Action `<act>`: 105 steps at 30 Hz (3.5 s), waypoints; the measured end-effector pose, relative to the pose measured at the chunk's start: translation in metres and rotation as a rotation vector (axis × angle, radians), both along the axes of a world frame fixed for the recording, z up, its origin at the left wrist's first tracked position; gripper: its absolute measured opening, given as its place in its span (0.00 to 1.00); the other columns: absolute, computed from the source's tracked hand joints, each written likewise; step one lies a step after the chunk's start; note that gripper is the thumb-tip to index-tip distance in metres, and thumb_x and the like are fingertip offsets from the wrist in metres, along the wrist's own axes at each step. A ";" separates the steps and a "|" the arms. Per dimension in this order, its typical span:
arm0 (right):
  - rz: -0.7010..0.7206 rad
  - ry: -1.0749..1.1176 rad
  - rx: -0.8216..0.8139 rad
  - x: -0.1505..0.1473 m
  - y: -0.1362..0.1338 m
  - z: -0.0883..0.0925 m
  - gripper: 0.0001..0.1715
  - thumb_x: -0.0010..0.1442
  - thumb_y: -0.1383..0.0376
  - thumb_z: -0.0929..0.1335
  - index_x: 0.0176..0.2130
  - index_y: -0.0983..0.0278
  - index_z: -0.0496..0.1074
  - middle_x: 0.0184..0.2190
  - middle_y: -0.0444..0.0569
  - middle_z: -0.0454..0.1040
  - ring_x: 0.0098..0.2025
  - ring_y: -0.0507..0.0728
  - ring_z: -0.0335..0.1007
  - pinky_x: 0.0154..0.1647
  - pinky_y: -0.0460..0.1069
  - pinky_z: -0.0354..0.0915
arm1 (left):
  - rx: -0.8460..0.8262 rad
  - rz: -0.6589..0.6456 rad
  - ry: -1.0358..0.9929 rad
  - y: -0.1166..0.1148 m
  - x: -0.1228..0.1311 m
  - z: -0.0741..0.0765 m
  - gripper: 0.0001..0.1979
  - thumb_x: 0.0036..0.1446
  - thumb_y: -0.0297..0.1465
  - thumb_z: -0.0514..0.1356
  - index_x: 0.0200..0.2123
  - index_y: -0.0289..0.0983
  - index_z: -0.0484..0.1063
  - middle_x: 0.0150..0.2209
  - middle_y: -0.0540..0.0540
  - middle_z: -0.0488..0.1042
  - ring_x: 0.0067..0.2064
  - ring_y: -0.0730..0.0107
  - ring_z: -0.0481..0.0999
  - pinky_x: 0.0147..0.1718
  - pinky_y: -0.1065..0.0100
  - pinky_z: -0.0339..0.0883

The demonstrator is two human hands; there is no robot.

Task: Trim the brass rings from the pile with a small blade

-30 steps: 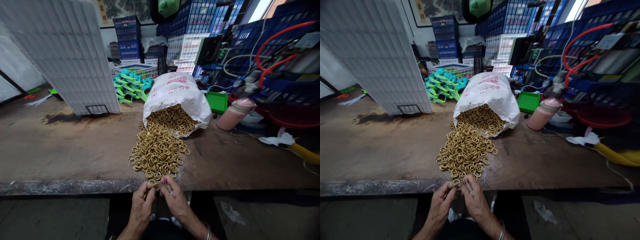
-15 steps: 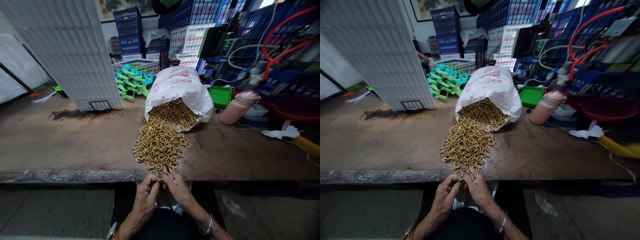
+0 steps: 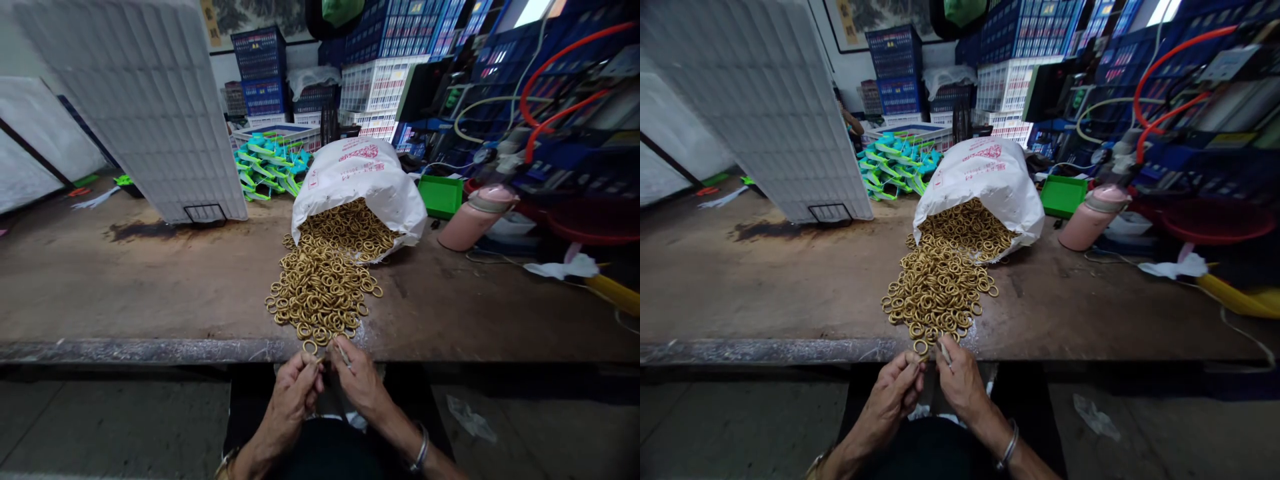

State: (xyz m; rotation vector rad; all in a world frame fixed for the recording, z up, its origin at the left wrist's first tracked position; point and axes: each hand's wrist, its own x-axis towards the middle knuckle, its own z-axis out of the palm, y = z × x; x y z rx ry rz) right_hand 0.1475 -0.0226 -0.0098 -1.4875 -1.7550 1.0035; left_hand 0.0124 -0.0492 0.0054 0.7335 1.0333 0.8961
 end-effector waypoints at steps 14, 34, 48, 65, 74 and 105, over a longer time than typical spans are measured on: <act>0.167 -0.402 0.176 -0.005 -0.013 0.003 0.10 0.50 0.74 0.57 0.31 0.63 0.63 0.27 0.46 0.73 0.29 0.52 0.68 0.27 0.44 0.51 | 0.149 0.047 0.176 -0.002 0.000 -0.003 0.18 0.49 0.46 0.54 0.22 0.36 0.59 0.18 0.57 0.55 0.17 0.83 0.48 0.16 0.76 0.43; -0.126 -0.685 0.175 0.022 0.010 -0.010 0.09 0.54 0.69 0.60 0.38 0.62 0.62 0.26 0.45 0.73 0.25 0.53 0.69 0.22 0.45 0.48 | -0.086 -0.005 -0.248 -0.009 -0.005 0.001 0.15 0.51 0.39 0.55 0.23 0.33 0.62 0.25 0.46 0.70 0.15 0.84 0.59 0.10 0.79 0.48; -0.175 -0.424 0.162 0.024 0.027 -0.013 0.05 0.53 0.69 0.58 0.29 0.62 0.60 0.20 0.42 0.66 0.22 0.52 0.63 0.23 0.45 0.51 | -0.153 0.069 -0.352 0.021 0.001 -0.007 0.14 0.46 0.37 0.59 0.20 0.33 0.63 0.23 0.48 0.68 0.20 0.77 0.65 0.13 0.78 0.55; -0.110 0.326 -0.285 0.003 0.020 0.012 0.13 0.51 0.57 0.61 0.25 0.64 0.63 0.18 0.38 0.61 0.21 0.47 0.56 0.23 0.42 0.55 | 0.520 -0.023 0.378 0.026 0.004 -0.008 0.08 0.54 0.32 0.53 0.29 0.35 0.70 0.27 0.48 0.70 0.30 0.71 0.67 0.32 0.71 0.59; -0.054 0.216 -0.170 0.001 0.019 0.017 0.16 0.53 0.56 0.59 0.23 0.65 0.62 0.19 0.41 0.63 0.24 0.49 0.58 0.28 0.44 0.57 | 0.139 -0.055 0.063 0.026 0.007 -0.003 0.15 0.49 0.42 0.56 0.27 0.35 0.62 0.20 0.53 0.63 0.19 0.81 0.54 0.18 0.76 0.47; 0.225 -0.313 0.056 0.007 0.007 0.014 0.12 0.49 0.73 0.56 0.32 0.63 0.64 0.24 0.45 0.70 0.25 0.51 0.65 0.26 0.43 0.53 | 0.373 -0.019 0.189 0.016 -0.001 0.002 0.13 0.53 0.40 0.53 0.25 0.35 0.61 0.23 0.52 0.60 0.25 0.76 0.58 0.26 0.74 0.54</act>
